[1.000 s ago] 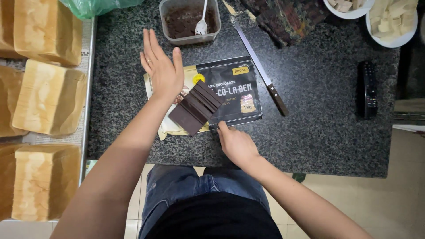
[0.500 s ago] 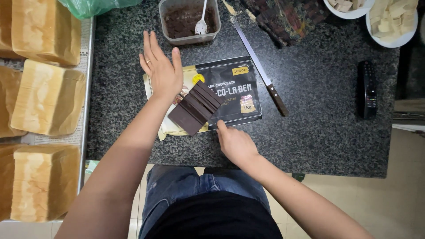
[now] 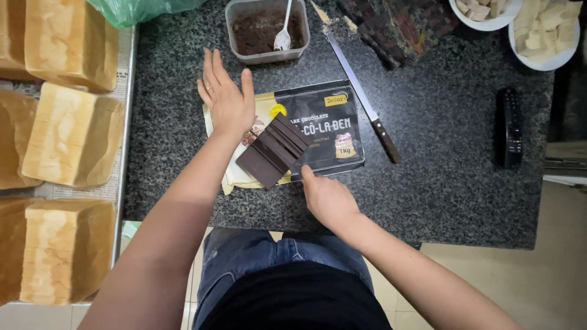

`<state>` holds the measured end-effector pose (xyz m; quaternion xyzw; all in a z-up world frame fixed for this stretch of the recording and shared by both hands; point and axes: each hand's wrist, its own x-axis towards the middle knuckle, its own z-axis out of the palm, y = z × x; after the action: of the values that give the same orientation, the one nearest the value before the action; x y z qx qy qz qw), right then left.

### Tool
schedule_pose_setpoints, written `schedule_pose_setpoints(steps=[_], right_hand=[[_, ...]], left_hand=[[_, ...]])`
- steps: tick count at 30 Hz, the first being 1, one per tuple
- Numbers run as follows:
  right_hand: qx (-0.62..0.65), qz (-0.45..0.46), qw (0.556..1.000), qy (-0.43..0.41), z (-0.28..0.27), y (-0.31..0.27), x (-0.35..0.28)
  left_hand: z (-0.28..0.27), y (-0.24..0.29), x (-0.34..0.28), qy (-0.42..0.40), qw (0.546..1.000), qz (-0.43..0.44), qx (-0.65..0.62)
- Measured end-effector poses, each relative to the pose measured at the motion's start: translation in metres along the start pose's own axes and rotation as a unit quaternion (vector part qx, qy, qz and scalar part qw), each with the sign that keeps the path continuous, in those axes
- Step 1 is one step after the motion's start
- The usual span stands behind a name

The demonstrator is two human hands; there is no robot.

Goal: Breaking a bar of dark chocolate into smaller pieces and transferring melted chocolate between containers.

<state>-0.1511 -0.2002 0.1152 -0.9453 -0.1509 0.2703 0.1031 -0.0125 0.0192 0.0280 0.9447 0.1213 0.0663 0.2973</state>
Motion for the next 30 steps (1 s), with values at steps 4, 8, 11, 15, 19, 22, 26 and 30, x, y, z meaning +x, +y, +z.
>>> schedule_pose_setpoints(steps=[4,8,11,15,19,22,26,30], right_hand=[[-0.012,-0.019,0.999,0.026,0.016,0.007,0.001],[0.01,-0.003,1.0,0.021,0.033,0.016,0.004],[0.011,0.003,0.999,0.031,0.043,0.02,0.002],[0.003,0.001,0.999,0.046,0.051,0.023,0.005],[0.004,-0.013,0.999,0.04,0.034,0.011,0.005],[-0.024,-0.013,0.999,0.037,0.027,0.007,0.005],[-0.028,-0.013,0.999,0.036,0.033,0.012,0.006],[-0.024,-0.013,0.999,0.039,0.036,0.014,0.007]], left_hand=[[0.001,0.001,-0.002,0.003,1.0,0.012,-0.002],[-0.003,0.007,-0.004,0.005,1.0,0.021,0.002],[-0.008,0.013,-0.01,0.007,1.0,0.025,-0.008],[-0.006,0.01,-0.007,0.008,1.0,0.018,-0.009],[0.013,-0.009,-0.002,0.019,1.0,0.004,-0.001],[0.019,-0.015,0.0,0.019,1.0,-0.008,-0.001],[0.014,-0.009,0.0,-0.007,1.0,-0.014,-0.008],[0.008,-0.003,-0.002,-0.008,1.0,-0.007,-0.003]])
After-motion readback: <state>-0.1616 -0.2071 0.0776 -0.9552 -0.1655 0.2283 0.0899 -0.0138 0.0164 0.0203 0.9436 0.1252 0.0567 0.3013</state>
